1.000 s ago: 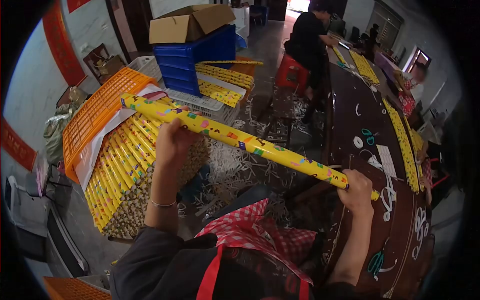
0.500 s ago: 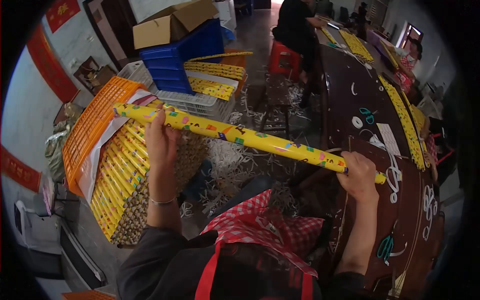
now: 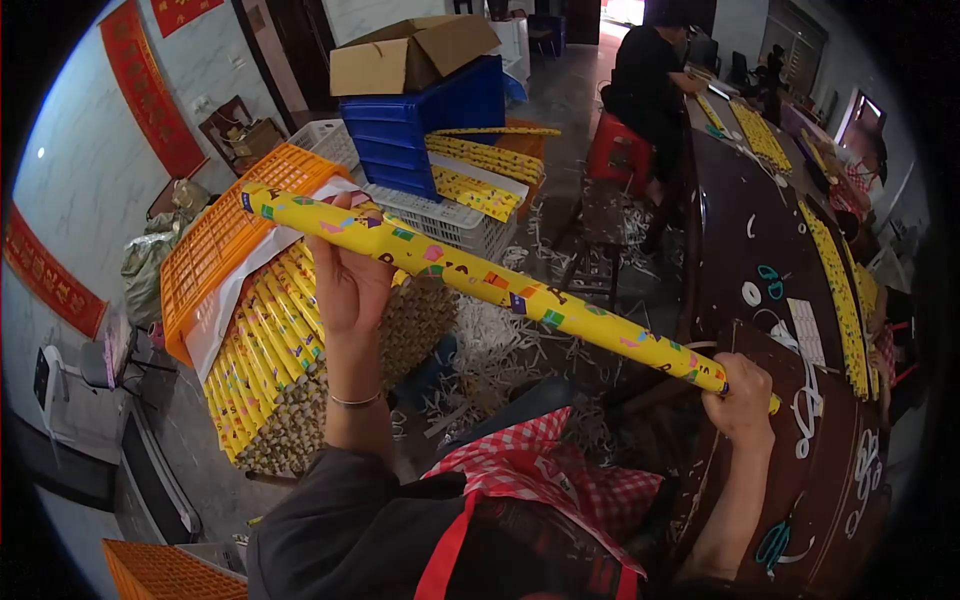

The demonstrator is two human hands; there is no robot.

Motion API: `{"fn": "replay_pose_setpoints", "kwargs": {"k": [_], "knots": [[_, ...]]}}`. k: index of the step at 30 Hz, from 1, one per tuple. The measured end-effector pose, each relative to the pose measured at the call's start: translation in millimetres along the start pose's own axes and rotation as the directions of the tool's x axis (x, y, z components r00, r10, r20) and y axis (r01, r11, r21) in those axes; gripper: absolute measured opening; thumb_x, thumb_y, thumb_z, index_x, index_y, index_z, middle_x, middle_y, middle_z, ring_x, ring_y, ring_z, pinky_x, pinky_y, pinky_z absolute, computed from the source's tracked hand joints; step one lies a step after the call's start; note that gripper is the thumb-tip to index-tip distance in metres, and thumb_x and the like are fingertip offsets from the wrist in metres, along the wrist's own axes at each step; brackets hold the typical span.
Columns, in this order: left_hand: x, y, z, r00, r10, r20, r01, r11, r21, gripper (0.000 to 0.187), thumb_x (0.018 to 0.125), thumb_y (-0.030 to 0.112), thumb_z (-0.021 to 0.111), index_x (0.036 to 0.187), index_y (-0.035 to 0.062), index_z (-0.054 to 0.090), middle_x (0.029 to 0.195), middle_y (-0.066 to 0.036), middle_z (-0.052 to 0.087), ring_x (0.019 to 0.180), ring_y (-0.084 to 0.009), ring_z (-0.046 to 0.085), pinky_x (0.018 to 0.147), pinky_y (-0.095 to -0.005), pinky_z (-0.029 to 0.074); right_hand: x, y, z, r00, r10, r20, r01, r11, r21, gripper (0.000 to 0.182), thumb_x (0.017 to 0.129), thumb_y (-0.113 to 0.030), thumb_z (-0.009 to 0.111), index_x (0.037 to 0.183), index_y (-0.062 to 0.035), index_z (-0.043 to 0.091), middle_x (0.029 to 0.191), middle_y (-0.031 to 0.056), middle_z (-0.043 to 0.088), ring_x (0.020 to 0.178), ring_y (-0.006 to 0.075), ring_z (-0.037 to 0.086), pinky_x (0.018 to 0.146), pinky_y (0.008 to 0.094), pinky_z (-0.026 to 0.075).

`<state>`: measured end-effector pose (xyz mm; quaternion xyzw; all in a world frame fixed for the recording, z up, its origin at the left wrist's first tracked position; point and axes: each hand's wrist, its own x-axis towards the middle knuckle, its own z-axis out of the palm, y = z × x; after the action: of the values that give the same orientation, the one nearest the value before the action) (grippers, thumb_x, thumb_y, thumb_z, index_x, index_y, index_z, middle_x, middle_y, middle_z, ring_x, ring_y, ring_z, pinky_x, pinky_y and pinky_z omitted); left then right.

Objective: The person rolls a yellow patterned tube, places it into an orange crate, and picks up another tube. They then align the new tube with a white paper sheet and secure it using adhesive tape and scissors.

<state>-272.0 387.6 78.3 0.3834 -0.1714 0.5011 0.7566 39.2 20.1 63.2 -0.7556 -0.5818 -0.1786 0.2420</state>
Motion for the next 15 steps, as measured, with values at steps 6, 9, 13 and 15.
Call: {"fn": "replay_pose_setpoints", "kwargs": {"k": [6, 9, 13, 15], "knots": [[27, 6, 41, 0.97, 0.064, 0.236, 0.013, 0.95, -0.311, 0.044, 0.079, 0.054, 0.073, 0.092, 0.0183, 0.051, 0.09, 0.005, 0.048, 0.087, -0.0121, 0.047, 0.08, -0.0361, 0.039, 4, -17, 17, 0.996, -0.087, -0.002, 0.086, 0.99, 0.109, 0.031, 0.062, -0.009, 0.067, 0.091, -0.0037, 0.059, 0.077, 0.0152, 0.061, 0.067, 0.0365, 0.061, 0.057, 0.0422, 0.049], [38, -1, 50, 0.924, 0.171, 0.341, 0.014, 0.878, -0.478, 0.056, 0.075, 0.068, 0.069, 0.096, 0.0175, 0.054, 0.088, 0.005, 0.049, 0.082, -0.0127, 0.046, 0.081, -0.0354, 0.039, 5, -25, 23, 0.993, -0.108, 0.056, 0.097, 0.981, 0.167, 0.031, 0.063, -0.01, 0.068, 0.092, -0.0053, 0.059, 0.077, 0.0149, 0.063, 0.066, 0.036, 0.063, 0.056, 0.042, 0.05], [42, -3, 59, 0.906, 0.205, 0.369, 0.01, 0.864, -0.504, 0.057, 0.074, 0.07, 0.067, 0.088, 0.0177, 0.05, 0.082, 0.007, 0.047, 0.077, -0.0106, 0.044, 0.08, -0.0338, 0.037, 5, -29, 24, 0.992, -0.112, 0.066, 0.096, 0.975, 0.202, 0.031, 0.063, -0.01, 0.068, 0.092, -0.0055, 0.059, 0.076, 0.0148, 0.063, 0.066, 0.0354, 0.063, 0.057, 0.0419, 0.05], [42, -6, 62, 0.919, 0.205, 0.336, -0.006, 0.861, -0.508, 0.058, 0.075, 0.072, 0.065, 0.087, 0.0168, 0.051, 0.08, 0.006, 0.047, 0.074, -0.0099, 0.042, 0.077, -0.0321, 0.035, 5, -29, 24, 0.991, -0.097, 0.089, 0.077, 0.976, 0.203, 0.031, 0.062, -0.01, 0.068, 0.091, -0.0058, 0.059, 0.076, 0.0148, 0.063, 0.066, 0.0354, 0.063, 0.057, 0.0418, 0.05]]}}
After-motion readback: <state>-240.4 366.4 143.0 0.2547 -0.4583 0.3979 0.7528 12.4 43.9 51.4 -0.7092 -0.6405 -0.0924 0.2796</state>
